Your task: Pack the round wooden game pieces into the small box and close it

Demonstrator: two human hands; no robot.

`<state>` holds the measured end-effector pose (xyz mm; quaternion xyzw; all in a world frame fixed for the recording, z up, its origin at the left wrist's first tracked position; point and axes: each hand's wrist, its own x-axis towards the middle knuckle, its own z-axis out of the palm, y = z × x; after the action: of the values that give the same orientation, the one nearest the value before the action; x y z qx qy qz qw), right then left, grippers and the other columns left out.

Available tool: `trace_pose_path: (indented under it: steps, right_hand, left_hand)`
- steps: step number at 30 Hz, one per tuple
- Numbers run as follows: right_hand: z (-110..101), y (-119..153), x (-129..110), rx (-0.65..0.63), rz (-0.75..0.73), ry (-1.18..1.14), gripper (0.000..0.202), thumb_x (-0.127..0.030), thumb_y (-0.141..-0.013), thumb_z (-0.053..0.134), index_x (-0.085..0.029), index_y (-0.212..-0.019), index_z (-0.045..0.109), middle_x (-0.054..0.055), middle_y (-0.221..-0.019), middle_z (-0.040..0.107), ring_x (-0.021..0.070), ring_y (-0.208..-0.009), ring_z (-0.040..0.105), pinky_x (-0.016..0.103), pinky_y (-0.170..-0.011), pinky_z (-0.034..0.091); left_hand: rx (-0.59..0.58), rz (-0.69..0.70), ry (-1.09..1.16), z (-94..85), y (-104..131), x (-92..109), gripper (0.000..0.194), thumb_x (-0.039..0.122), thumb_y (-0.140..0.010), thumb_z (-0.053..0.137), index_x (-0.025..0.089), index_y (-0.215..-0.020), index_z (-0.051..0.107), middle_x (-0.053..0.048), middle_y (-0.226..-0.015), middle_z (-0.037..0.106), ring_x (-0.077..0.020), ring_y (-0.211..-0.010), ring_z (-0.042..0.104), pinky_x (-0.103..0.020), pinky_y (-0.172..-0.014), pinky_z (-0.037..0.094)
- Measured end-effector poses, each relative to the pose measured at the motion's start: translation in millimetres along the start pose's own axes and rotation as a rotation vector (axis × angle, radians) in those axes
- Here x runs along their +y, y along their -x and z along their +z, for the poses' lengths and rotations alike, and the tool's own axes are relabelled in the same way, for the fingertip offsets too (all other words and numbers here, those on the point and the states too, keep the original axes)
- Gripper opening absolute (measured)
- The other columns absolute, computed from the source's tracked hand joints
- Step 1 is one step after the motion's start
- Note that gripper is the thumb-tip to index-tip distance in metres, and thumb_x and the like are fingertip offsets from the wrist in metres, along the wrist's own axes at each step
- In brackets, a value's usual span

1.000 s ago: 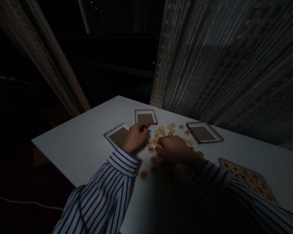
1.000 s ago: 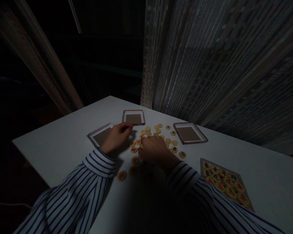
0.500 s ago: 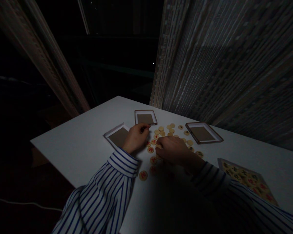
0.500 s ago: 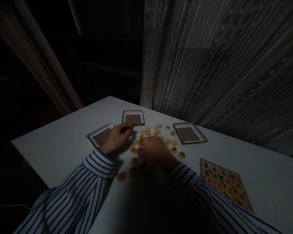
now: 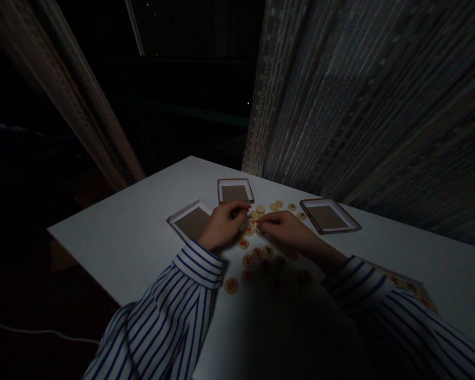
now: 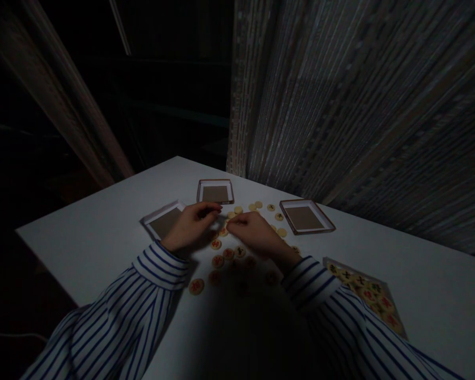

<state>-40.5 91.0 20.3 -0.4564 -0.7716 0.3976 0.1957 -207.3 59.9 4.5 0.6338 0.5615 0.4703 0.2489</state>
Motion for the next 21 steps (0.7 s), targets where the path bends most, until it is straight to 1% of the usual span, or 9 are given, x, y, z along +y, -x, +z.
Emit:
trace_pose_path:
  steps: [4,8,11,16,19,21]
  right_hand:
    - [-3.6,2.0,-3.2,-0.001,0.052,-0.091,0.022,-0.029,-0.069,0.051,-0.015,-0.068,0.067,-0.001,-0.061,0.060,0.0093,-0.053,0.048,0.019,-0.049,0.035]
    - [-6.5,5.6,-12.4,0.005,0.119,-0.185,0.022,-0.030,-0.069,0.050,-0.014,-0.068,0.066,-0.001,-0.062,0.059,0.0081,-0.050,0.044,0.019,-0.047,0.033]
    - [-7.4,6.5,-14.4,0.001,0.109,-0.252,0.022,-0.030,-0.069,0.049,-0.014,-0.064,0.063,0.001,-0.063,0.059,0.0076,-0.051,0.042,0.019,-0.047,0.032]
    - [-7.9,5.6,-11.2,0.011,0.109,-0.329,0.023,-0.031,-0.069,0.049,-0.014,-0.061,0.062,0.000,-0.059,0.057,0.0075,-0.050,0.041,0.019,-0.045,0.029]
    - [-7.8,4.7,-10.3,0.024,0.119,-0.359,0.021,-0.030,-0.069,0.050,-0.014,-0.060,0.061,-0.002,-0.051,0.051,0.0073,-0.047,0.039,0.019,-0.043,0.026]
    - [-7.4,4.4,-10.7,0.021,0.130,-0.379,0.021,-0.030,-0.069,0.051,-0.014,-0.059,0.061,-0.002,-0.049,0.049,0.0072,-0.046,0.039,0.020,-0.042,0.025]
  left_hand:
    - [0.000,0.000,-0.007,-0.3,1.0,4.7,0.023,0.019,-0.077,0.049,0.016,-0.092,0.065,-0.006,-0.093,0.068,-0.0170,-0.086,0.060,-0.031,-0.080,0.047]
    - [-0.029,0.019,0.000,-0.2,2.7,7.0,0.022,0.019,-0.077,0.050,0.016,-0.092,0.065,-0.006,-0.092,0.068,-0.0164,-0.084,0.060,-0.030,-0.077,0.047]
    - [-0.061,0.074,0.006,-0.7,4.7,9.0,0.022,0.019,-0.076,0.052,0.015,-0.094,0.064,-0.007,-0.090,0.066,-0.0150,-0.077,0.059,-0.029,-0.072,0.047]
    - [-0.133,0.190,0.004,-1.2,7.2,11.4,0.026,0.018,-0.070,0.061,0.014,-0.096,0.062,-0.007,-0.094,0.064,-0.0160,-0.086,0.058,-0.030,-0.078,0.045]
    - [-0.161,0.227,-0.004,-0.3,7.7,9.3,0.030,0.019,-0.070,0.063,0.014,-0.099,0.061,-0.007,-0.096,0.062,-0.0154,-0.086,0.057,-0.030,-0.077,0.045]
    - [-0.170,0.246,-0.008,0.2,7.8,7.7,0.031,0.021,-0.070,0.064,0.015,-0.100,0.060,-0.007,-0.095,0.061,-0.0150,-0.085,0.056,-0.030,-0.077,0.045]
